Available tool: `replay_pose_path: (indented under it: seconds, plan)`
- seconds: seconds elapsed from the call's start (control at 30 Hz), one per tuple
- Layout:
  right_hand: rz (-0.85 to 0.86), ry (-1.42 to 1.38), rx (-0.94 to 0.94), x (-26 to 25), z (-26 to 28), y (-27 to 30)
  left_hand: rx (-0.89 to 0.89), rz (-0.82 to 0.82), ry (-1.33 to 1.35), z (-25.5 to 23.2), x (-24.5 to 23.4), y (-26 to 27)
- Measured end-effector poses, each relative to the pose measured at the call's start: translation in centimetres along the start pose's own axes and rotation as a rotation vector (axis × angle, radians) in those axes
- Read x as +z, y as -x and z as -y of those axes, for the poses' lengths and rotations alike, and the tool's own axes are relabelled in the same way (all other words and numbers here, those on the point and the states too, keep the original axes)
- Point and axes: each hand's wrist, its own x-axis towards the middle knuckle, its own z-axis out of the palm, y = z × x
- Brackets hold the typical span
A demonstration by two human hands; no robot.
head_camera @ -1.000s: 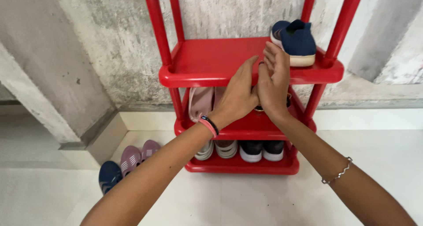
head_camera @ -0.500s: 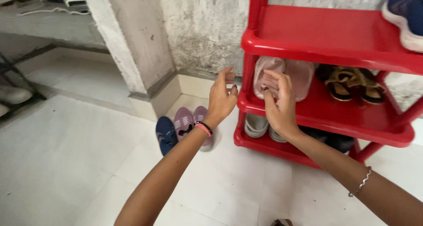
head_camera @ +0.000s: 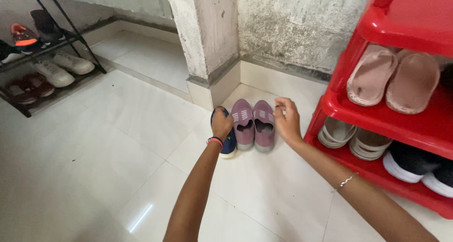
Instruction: The person wipes the exterior of a blue sneaker with a cloth, then places it on a red shoe rack. They repeat the wiping process on a second blue sneaker and place it on the rack. Finally, they wipe a purple sneaker with the same cloth.
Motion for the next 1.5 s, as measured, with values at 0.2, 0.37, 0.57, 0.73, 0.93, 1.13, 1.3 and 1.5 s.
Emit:
replay_pose_path:
  seconds: [0.2, 0.37, 0.57, 0.73, 0.93, 1.13, 1.3, 1.5]
  plan:
    - [0.298, -0.024, 0.226, 9.2, -6.7, 3.1, -0.068, 0.08, -0.096, 8.9, 2.3, 1.1]
    - [0.598, 0.141, 0.206, 15.1, -8.9, 6.1, -0.078, 0.186, -0.259, 12.0, 5.0, 2.6]
    - [0.567, 0.338, 0.036, 18.3, -10.1, 8.8, -0.291, 0.179, -0.086, 12.6, 5.4, 4.5]
    - [0.484, 0.371, 0.032, 19.1, -11.1, 9.3, -0.417, 0.157, 0.147, 13.0, 4.7, 3.2]
    - [0.581, 0.43, 0.134, 18.8, -11.2, 8.9, -0.559, 0.116, 0.221, 11.3, 4.1, 3.8]
    - [0.657, 0.431, 0.065, 15.2, -9.1, 10.5, -0.595, 0.065, 0.076, 7.2, 2.4, 8.2]
    - [0.554, 0.189, -0.003, 10.6, -4.1, 11.4, -0.407, 0.084, 0.051, 0.6, -0.7, 11.8]
    - [0.588, 0.268, -0.156, 3.0, -0.2, 12.2, -0.652, 0.306, 0.637, -4.9, -1.4, 14.2]
